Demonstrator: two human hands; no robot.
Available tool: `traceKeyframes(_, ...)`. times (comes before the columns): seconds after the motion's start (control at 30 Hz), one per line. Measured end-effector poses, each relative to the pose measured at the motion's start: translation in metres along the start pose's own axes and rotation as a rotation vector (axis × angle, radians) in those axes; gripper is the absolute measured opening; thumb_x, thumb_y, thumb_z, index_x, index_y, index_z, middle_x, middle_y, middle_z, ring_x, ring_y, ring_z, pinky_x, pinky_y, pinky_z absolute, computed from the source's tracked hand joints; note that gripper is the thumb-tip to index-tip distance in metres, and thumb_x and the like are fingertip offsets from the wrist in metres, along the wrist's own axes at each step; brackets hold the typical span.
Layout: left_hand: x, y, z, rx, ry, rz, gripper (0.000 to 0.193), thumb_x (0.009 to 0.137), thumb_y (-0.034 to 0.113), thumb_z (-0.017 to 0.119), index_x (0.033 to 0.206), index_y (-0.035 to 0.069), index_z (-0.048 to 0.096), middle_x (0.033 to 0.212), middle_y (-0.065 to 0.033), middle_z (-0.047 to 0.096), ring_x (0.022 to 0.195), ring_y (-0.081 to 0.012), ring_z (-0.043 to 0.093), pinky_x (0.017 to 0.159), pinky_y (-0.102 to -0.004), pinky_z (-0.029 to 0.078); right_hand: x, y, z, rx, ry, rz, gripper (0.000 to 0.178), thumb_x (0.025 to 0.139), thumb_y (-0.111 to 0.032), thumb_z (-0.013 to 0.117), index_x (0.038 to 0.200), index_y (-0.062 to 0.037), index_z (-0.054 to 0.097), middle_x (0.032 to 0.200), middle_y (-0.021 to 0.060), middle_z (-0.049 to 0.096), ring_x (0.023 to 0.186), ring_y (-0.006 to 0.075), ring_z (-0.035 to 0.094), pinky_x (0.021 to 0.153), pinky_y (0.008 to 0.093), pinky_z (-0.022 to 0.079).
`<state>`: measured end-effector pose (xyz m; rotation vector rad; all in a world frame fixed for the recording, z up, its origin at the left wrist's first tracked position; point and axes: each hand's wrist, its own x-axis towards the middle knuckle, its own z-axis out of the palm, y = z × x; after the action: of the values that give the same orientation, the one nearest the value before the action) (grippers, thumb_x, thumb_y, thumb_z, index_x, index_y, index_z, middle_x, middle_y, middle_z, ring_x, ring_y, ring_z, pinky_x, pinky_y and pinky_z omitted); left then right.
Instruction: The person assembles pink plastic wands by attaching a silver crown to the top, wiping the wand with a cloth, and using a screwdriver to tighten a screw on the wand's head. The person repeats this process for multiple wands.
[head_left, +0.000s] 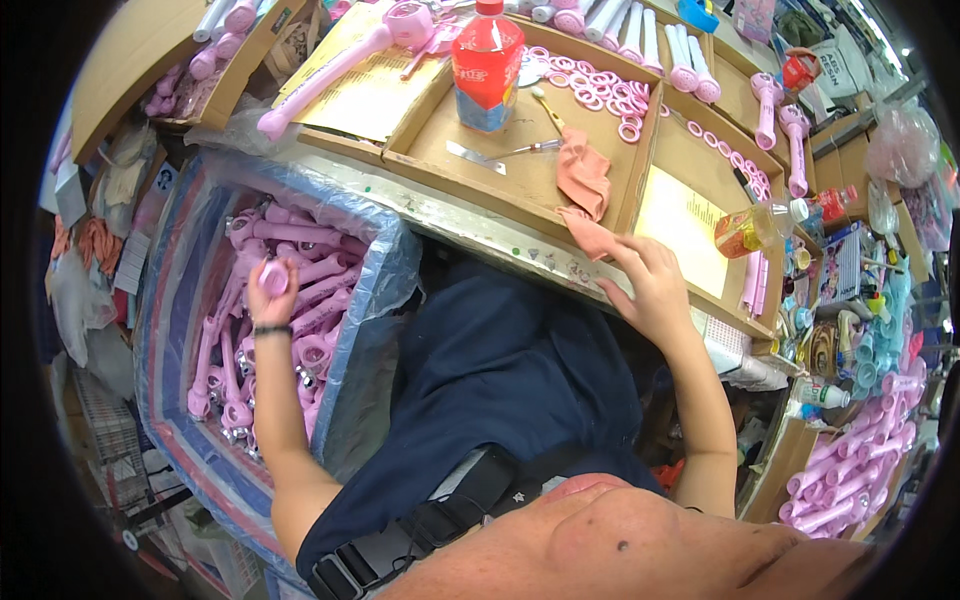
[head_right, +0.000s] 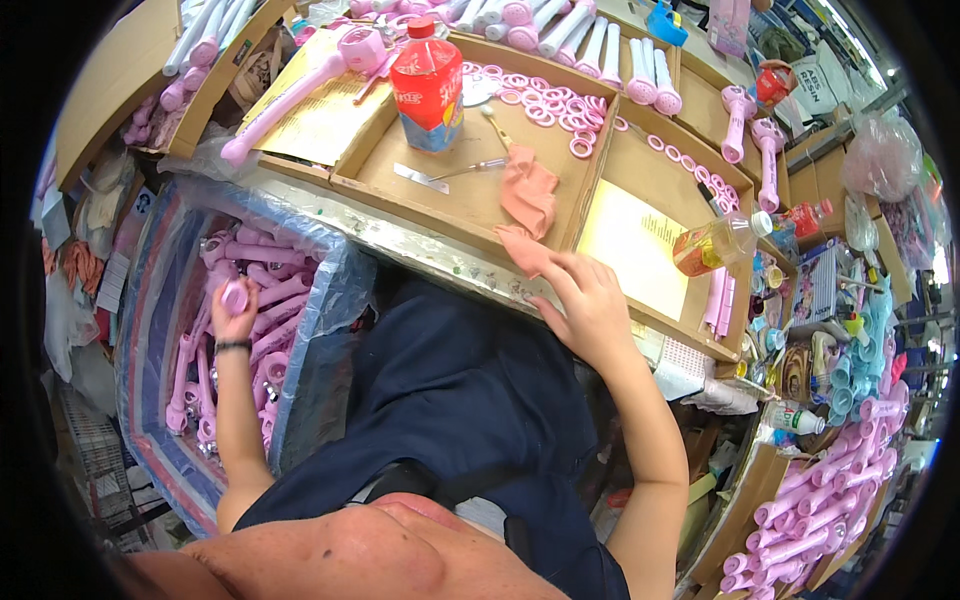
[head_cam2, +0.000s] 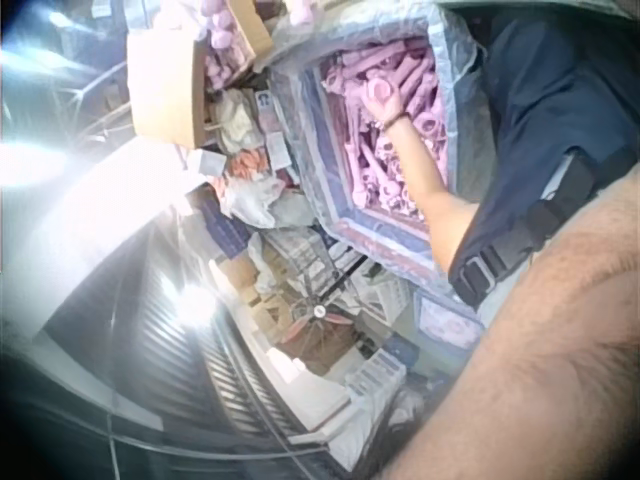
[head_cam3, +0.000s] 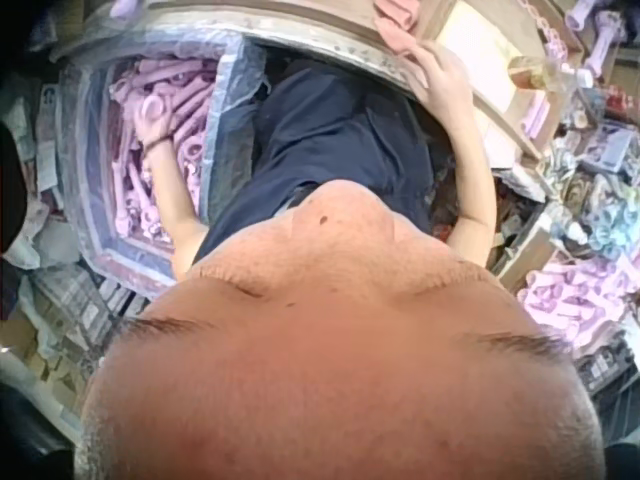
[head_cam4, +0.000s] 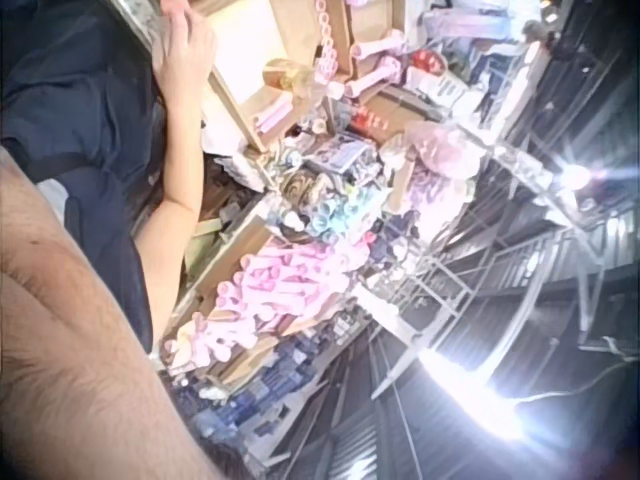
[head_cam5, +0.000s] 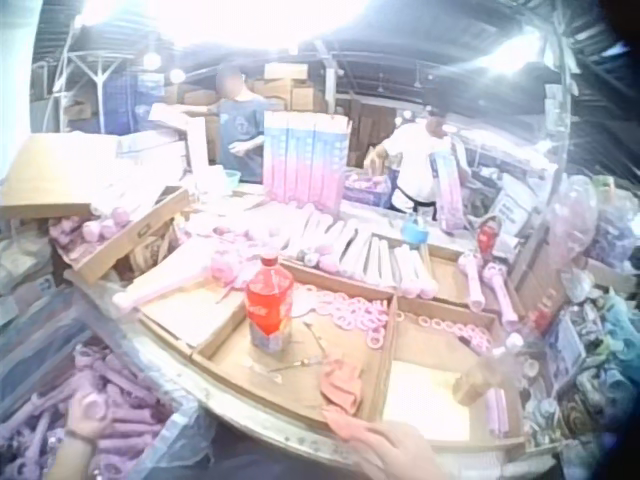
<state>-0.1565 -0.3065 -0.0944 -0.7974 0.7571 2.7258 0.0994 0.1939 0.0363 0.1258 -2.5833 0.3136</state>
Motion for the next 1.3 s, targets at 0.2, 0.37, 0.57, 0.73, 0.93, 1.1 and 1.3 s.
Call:
traceKeyframes(0.2,-0.166,-0.058,0.022,0.803,-0.175,0.432,0.050,0.079,0.003,0.062,0.123,0.002,0.039,0.085,-0.0079,0.057,0.071,-0.0176,0.059,0.067,-0.0302,0.051,0.026,0.029,0.028,0.358,0.075,0.292,0.020,0.085,-0.011,0.059,0.104,-0.0050,0.056,0.084,0.0049,0.060,0.075,0.0181,0.060,0.069,0.0295,0.048)
traceKeyframes(0.37,-0.208,-0.131,0.079,1.093,-0.645,0.270,0.047,0.071,-0.002,0.069,0.112,0.002,0.047,0.078,-0.0030,0.058,0.067,-0.0101,0.057,0.057,-0.0237,0.046,0.084,0.066,-0.018,1.198,0.558,0.590,0.020,0.094,-0.022,0.050,0.101,-0.0027,0.053,0.081,0.0032,0.060,0.067,0.0091,0.057,0.057,0.0234,0.045)
traceKeyframes(0.57,-0.205,-0.244,0.135,0.762,-0.928,-0.492,0.059,0.081,0.006,0.066,0.129,0.003,0.032,0.088,-0.0072,0.057,0.068,-0.0153,0.062,0.063,-0.0296,0.052,0.124,0.066,-0.069,1.241,0.751,0.500,0.023,0.095,-0.021,0.044,0.108,-0.0046,0.054,0.094,0.0064,0.063,0.079,0.0161,0.064,0.065,0.0272,0.052)
traceKeyframes(0.73,-0.203,-0.282,0.146,0.803,-0.863,-0.597,0.054,0.083,0.008,0.061,0.128,0.001,0.031,0.084,-0.0082,0.057,0.067,-0.0162,0.062,0.062,-0.0293,0.052,0.130,0.023,-0.041,1.019,0.681,0.340,0.019,0.095,-0.018,0.048,0.105,-0.0021,0.051,0.091,0.0092,0.061,0.072,0.0119,0.062,0.065,0.0242,0.051)
traceKeyframes(0.93,-0.198,-0.288,0.133,0.831,-0.859,-0.533,0.061,0.083,0.007,0.061,0.133,0.003,0.027,0.090,-0.0083,0.054,0.069,-0.0153,0.061,0.063,-0.0294,0.052,0.068,0.006,0.018,0.518,0.090,0.247,0.039,0.089,-0.013,0.058,0.123,0.0027,0.047,0.116,0.0140,0.055,0.107,0.0205,0.055,0.093,0.0336,0.042)
traceKeyframes(1.1,-0.205,-0.304,0.118,1.042,-0.954,-0.242,0.068,0.081,0.011,0.063,0.137,0.002,0.024,0.102,-0.0134,0.053,0.075,-0.0218,0.063,0.068,-0.0326,0.051,0.028,-0.033,0.035,1.067,0.481,0.927,0.066,0.090,-0.014,0.058,0.139,0.0043,0.018,0.136,0.0183,0.035,0.128,0.0248,0.036,0.104,0.0351,0.032)
traceKeyframes(1.3,-0.216,-0.306,0.122,1.577,-1.119,0.570,0.074,0.077,0.017,0.064,0.136,0.000,0.023,0.109,-0.0291,0.054,0.093,-0.0435,0.058,0.076,-0.0445,0.048,0.039,0.024,0.031,1.485,0.330,0.820,0.037,0.083,-0.019,0.067,0.110,0.0014,0.051,0.097,0.0085,0.059,0.086,0.0146,0.058,0.073,0.0281,0.050)
